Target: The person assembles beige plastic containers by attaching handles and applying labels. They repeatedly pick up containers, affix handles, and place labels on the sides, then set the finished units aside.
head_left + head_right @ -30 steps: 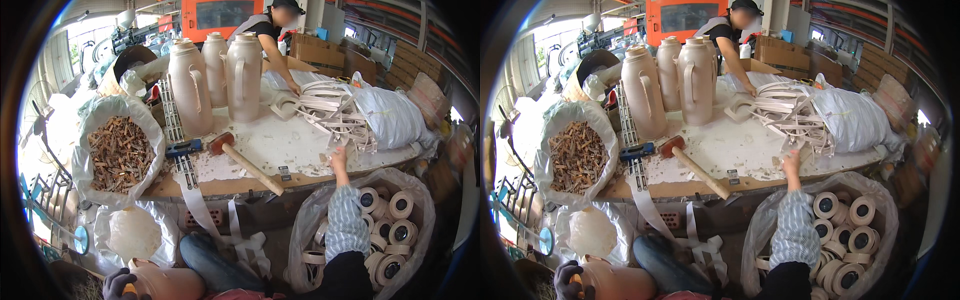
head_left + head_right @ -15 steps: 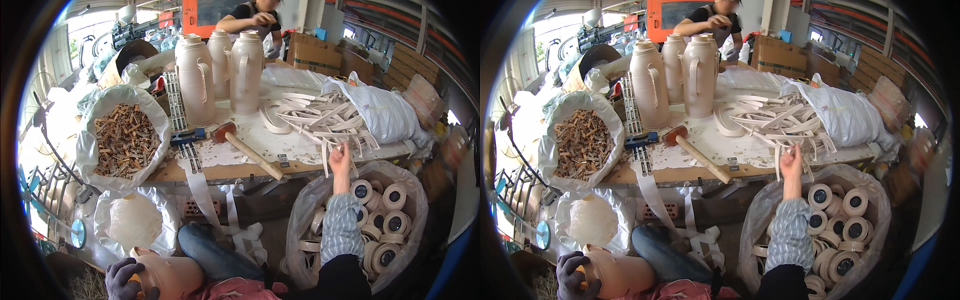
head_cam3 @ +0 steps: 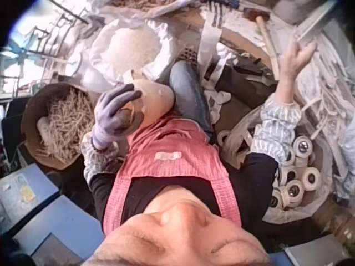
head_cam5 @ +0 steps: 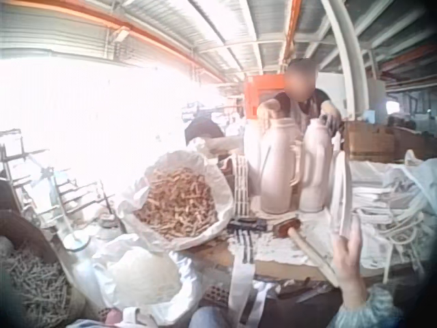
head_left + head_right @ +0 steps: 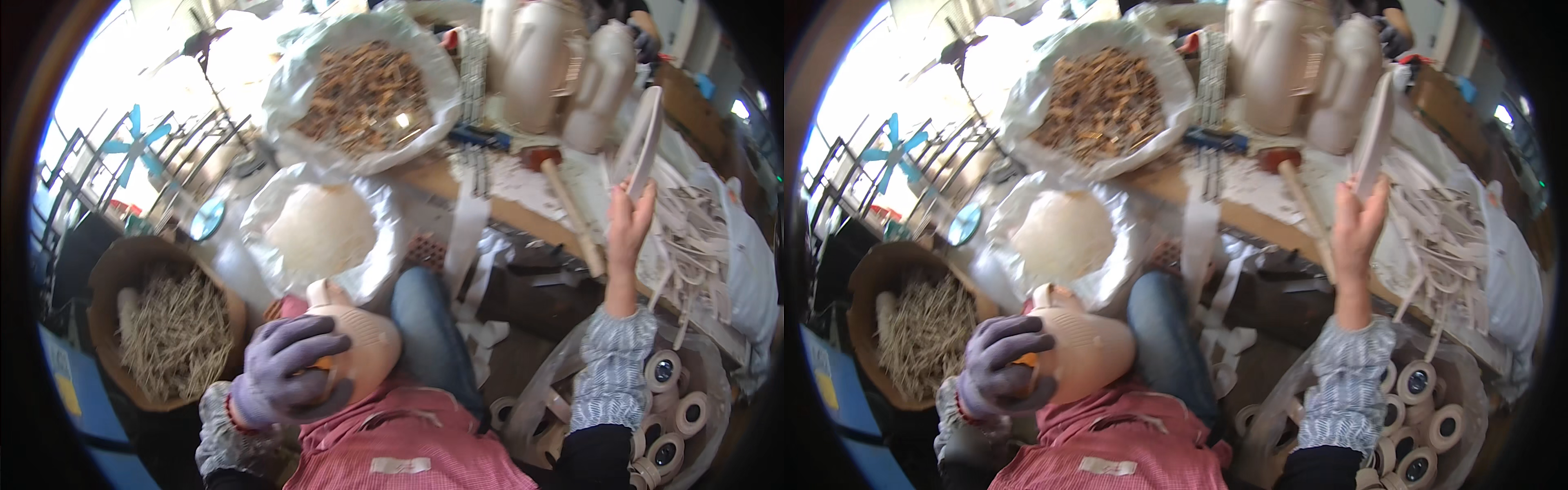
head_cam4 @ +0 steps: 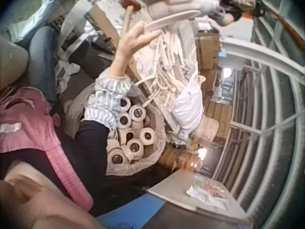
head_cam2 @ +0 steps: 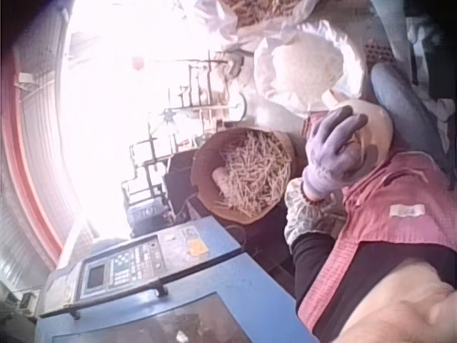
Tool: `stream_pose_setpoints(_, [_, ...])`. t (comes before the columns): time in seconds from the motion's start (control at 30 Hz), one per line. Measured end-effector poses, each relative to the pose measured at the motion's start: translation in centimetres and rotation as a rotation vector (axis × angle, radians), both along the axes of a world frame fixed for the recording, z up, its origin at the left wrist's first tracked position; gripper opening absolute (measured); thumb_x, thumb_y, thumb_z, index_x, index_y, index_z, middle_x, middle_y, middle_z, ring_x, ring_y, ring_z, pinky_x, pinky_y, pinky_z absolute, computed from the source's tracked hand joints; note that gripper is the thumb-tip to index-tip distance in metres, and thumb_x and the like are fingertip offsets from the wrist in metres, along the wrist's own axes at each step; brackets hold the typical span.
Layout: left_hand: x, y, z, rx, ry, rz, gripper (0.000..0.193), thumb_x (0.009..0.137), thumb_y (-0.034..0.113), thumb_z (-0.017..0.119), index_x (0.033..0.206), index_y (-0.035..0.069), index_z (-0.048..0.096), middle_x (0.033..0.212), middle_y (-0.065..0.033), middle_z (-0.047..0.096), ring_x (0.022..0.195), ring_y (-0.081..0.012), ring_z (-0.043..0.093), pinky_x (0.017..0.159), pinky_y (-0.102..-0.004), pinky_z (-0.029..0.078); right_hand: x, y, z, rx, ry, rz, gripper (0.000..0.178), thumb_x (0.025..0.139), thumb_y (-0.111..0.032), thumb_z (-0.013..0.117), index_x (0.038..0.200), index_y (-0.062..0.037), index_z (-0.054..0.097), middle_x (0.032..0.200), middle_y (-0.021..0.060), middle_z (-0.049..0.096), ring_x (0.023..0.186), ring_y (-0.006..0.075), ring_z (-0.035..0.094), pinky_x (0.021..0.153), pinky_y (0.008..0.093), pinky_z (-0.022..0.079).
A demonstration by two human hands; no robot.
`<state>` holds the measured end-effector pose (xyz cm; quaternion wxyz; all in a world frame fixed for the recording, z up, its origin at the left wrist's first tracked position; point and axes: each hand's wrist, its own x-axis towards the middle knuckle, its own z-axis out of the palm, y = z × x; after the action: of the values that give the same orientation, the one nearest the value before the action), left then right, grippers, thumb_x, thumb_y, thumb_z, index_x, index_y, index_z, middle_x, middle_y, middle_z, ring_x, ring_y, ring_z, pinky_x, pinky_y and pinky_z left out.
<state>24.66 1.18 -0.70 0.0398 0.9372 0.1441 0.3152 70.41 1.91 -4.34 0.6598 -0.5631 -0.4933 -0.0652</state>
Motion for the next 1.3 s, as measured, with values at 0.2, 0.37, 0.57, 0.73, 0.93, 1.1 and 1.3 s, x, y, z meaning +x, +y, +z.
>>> stream_pose_setpoints(0.2, [-1.5,-3.1,-1.2,0.048,-0.052,0.080,0.037,0.069,0.021,0.080,0.064,0.014,0.044,0.103,-0.0077,0.069,0.092,-0.0285,0.068,0.073,-0.0386,0.058,-24.4,1.1,-7.2,-0.033,0.914,1.014,0.024,0.098,-0.014,0.049,0.119,-0.0031,0.048,0.055,-0.0024,0.036,0.040,0.0065,0.033,0.039,0.0255,0.031])
stream_pose_setpoints(0.37, [-3.4,-3.1,-2.2,-0.002,-0.071,0.045,0.040,0.069,0.029,0.084,0.070,0.014,0.046,0.107,-0.0084,0.067,0.096,-0.0291,0.067,0.076,-0.0403,0.058,-30.4,-2.2,-8.6,-0.319,1.082,1.043,0.019,0.098,-0.009,0.042,0.116,-0.0036,0.045,0.058,-0.0031,0.036,0.044,0.0057,0.032,0.046,0.0231,0.031])
stream_pose_setpoints(0.57, [-7.1,-2.9,-3.6,-0.229,-0.400,0.150,0.039,0.076,0.041,0.076,0.096,0.009,0.063,0.119,-0.0137,0.059,0.110,-0.0316,0.058,0.095,-0.0449,0.048,-32.1,-2.3,-8.2,-0.458,0.801,1.057,0.023,0.097,-0.010,0.042,0.118,-0.0018,0.044,0.074,0.0035,0.054,0.065,0.0084,0.047,0.065,0.0257,0.041])
stream_pose_setpoints(0.73, [-8.3,-2.5,-7.5,-1.478,-1.166,0.436,0.040,0.094,0.022,0.057,0.127,0.000,0.052,0.118,-0.0133,0.060,0.103,-0.0239,0.059,0.090,-0.0360,0.048,-33.3,-2.2,-8.0,-0.648,0.915,1.243,0.031,0.093,-0.006,0.041,0.123,0.0004,0.039,0.108,0.0214,0.064,0.100,0.0224,0.061,0.094,0.0338,0.047])
stream_pose_setpoints(0.93, [-7.0,-2.7,-10.0,-1.722,-1.116,0.297,0.031,0.089,0.024,0.063,0.108,0.000,0.061,0.097,-0.0056,0.066,0.086,-0.0104,0.062,0.079,-0.0243,0.050,-29.9,-1.9,-7.7,-0.752,0.986,1.273,0.043,0.089,-0.005,0.045,0.130,0.0055,0.036,0.114,0.0248,0.062,0.103,0.0290,0.064,0.093,0.0377,0.051])
stream_pose_setpoints(1.1, [-5.6,-3.6,-11.5,-1.659,-1.248,0.181,0.026,0.090,0.018,0.067,0.107,0.000,0.059,0.099,-0.0055,0.064,0.090,-0.0099,0.060,0.083,-0.0245,0.049,-28.4,-2.1,-8.2,-0.745,0.938,1.268,0.045,0.088,-0.005,0.045,0.132,0.0042,0.037,0.112,0.0228,0.062,0.101,0.0265,0.064,0.091,0.0351,0.052])
stream_pose_setpoints(1.3, [-5.0,-4.3,-10.1,-1.613,-0.988,0.307,0.023,0.088,0.015,0.064,0.106,0.000,0.060,0.098,-0.0051,0.063,0.090,-0.0089,0.057,0.082,-0.0258,0.049,-27.9,-1.2,-7.4,-0.881,0.978,1.425,0.041,0.101,-0.024,0.046,0.133,0.0006,0.040,0.098,0.0153,0.064,0.093,0.0224,0.063,0.084,0.0321,0.050])
